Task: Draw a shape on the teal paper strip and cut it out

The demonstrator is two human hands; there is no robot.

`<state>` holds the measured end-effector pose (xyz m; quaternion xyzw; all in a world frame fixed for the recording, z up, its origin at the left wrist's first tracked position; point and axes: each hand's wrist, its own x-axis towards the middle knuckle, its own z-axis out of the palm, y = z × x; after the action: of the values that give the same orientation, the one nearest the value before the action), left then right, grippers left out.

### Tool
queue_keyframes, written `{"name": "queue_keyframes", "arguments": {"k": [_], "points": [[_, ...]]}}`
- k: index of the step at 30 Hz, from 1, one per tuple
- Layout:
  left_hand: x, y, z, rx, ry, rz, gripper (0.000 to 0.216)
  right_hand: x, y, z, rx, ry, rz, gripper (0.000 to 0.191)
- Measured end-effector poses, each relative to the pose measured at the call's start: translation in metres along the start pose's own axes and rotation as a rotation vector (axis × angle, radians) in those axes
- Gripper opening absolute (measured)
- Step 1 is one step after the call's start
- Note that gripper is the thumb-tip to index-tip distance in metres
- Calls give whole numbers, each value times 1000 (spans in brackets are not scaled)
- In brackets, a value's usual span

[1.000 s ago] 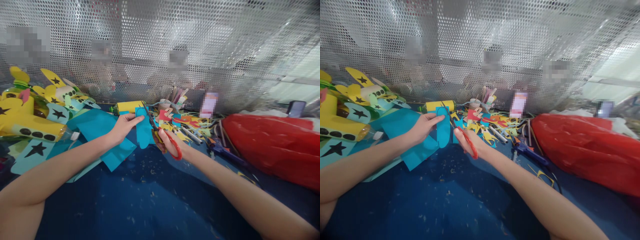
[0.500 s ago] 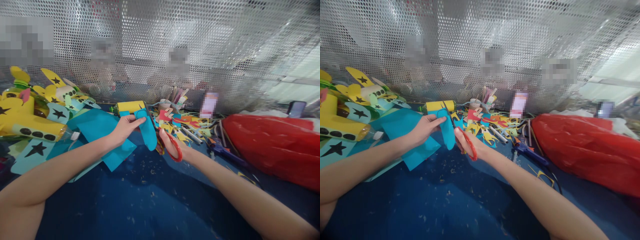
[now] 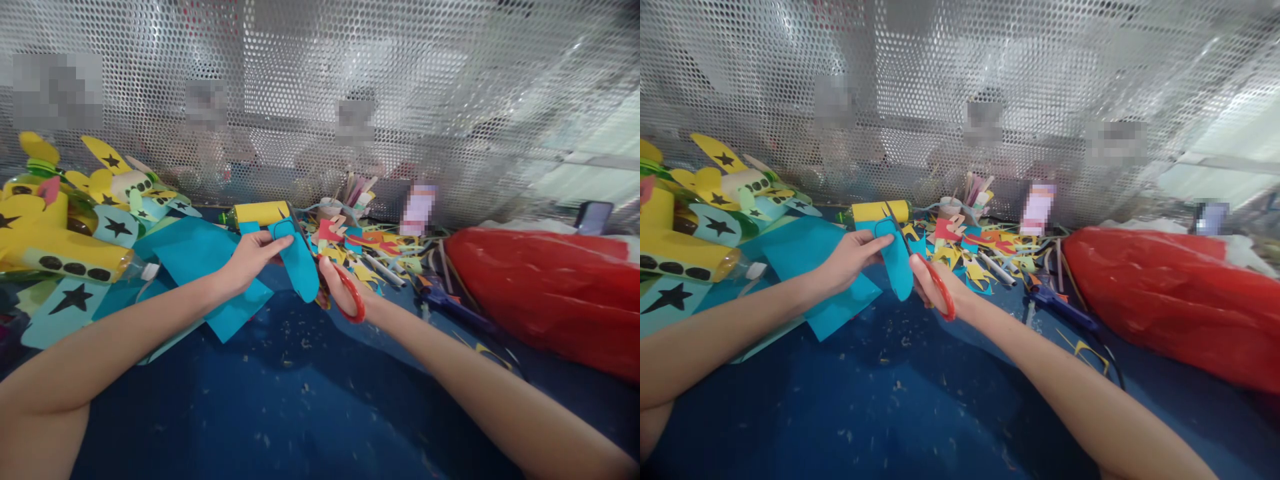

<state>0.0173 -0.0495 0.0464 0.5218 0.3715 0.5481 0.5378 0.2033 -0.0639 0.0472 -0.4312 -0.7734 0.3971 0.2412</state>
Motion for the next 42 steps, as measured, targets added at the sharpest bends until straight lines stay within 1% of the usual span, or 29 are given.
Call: {"name": "queue_keyframes", "arguments": {"k": [7,10,14,18,22,28,34,42], "points": [[0,0,1,-27,-26,-2,20,3,10,2,59,12,-39,70],[0,0,1,-18,-29,1,19,3,12,4,77,27,-32,70],[-1,0,0,1,-10,-14,19,2,10,6,73,41,-21,71],[-1,0,0,0,-20,-16,19,3,7,6,54,56,-20,73],[-1,0,0,-24,-34,-17,19,3,8,6,105,67,-6,70],[-1,1,1,-48,-50,-10,20,3,8,5,81,79,-18,69],[-2,0,1,-39,-62,-12,21,3,9,7,117,84,-9,68],[-1,2,2,-50,-34,-36,19,3,12,5,77,96,-11,65]]}}
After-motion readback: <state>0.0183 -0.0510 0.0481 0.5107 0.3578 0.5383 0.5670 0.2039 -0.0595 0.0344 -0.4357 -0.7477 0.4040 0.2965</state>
